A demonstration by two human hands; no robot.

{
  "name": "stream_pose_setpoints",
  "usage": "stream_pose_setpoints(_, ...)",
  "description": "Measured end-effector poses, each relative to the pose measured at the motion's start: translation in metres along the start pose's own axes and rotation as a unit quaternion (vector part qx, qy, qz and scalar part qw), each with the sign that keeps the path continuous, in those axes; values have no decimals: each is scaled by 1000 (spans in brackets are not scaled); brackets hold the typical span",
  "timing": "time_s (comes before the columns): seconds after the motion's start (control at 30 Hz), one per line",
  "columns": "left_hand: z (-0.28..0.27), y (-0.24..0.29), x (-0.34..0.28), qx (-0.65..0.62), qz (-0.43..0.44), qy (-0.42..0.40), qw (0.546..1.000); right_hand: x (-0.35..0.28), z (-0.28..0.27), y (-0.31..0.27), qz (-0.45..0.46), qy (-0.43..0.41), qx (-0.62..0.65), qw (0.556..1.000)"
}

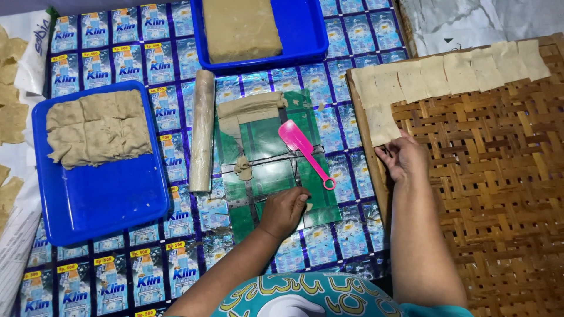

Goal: Rolling out dough and cutting it into squares to place on a woven tray.

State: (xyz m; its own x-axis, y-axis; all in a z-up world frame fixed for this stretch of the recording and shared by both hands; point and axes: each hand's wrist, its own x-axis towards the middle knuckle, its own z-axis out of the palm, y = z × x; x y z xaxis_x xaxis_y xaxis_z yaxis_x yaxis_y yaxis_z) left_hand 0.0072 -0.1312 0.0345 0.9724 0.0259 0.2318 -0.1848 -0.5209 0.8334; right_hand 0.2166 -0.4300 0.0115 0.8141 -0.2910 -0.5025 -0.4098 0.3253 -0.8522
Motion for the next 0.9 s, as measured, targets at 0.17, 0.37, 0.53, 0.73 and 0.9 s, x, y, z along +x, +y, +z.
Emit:
stream_pose_setpoints(0.17, 2, -1, -1, 3, 0, 4, 1000, -28, 11, -16, -21, 4, -87, 996)
stream_pose_setpoints(0.37, 2, -2, -1, -2, -1, 2, 1000, -40, 11, -14, -72, -4, -190, 979)
stream_pose_setpoints(0.53, 1, -2, -2, 1, 0, -4, 1000, -7, -1, 2, -102, 8, -157, 982)
stream_pose_setpoints(0.73, 2, -3, -2, 7, 9, 4, 1000, -14, 9, -21, -155, 57, -173, 971)
stream_pose_setpoints(0.9, 2, -3, -2, 2, 11, 0, 1000, -10, 18, -45, -207, 30, -126, 970)
